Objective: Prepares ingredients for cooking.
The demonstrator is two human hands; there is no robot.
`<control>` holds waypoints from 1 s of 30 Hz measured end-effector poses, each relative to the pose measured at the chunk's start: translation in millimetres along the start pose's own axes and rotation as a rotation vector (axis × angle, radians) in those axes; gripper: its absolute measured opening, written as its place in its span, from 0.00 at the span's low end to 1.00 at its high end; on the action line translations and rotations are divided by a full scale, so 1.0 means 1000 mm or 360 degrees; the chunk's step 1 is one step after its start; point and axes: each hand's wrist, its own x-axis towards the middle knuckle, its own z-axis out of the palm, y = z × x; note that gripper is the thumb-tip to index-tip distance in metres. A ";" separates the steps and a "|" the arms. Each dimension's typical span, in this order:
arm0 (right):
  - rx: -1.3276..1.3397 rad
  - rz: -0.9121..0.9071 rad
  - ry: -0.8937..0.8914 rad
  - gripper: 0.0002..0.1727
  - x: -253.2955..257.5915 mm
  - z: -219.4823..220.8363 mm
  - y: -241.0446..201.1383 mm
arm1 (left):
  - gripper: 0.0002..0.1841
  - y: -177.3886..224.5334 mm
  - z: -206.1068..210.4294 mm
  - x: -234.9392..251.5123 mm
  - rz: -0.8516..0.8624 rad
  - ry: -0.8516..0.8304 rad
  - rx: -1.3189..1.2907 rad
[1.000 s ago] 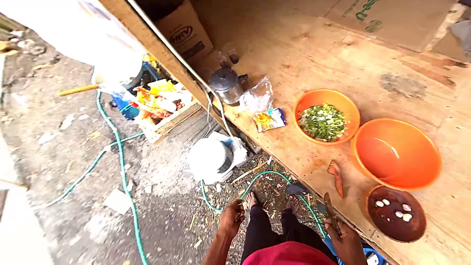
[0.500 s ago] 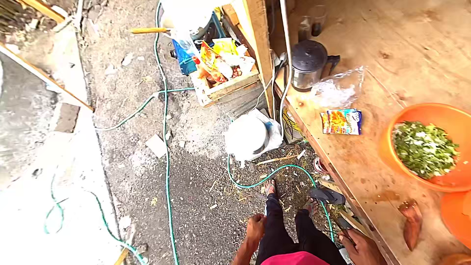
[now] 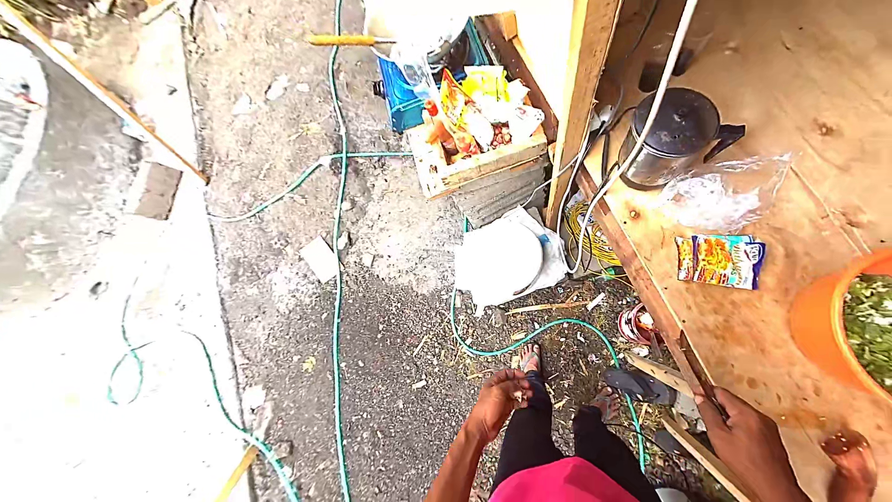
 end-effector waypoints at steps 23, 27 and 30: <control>0.1204 -0.0165 -0.0057 0.09 -0.019 -0.002 -0.186 | 0.14 0.105 0.118 -0.088 0.0934 -0.0618 0.0806; 0.1606 -0.0122 -0.0058 0.08 -0.034 -0.007 -0.190 | 0.16 0.101 0.126 -0.097 0.1060 -0.0575 0.1008; 0.1938 -0.0029 -0.0093 0.06 -0.040 -0.009 -0.187 | 0.18 0.095 0.132 -0.101 0.1096 -0.0525 0.1059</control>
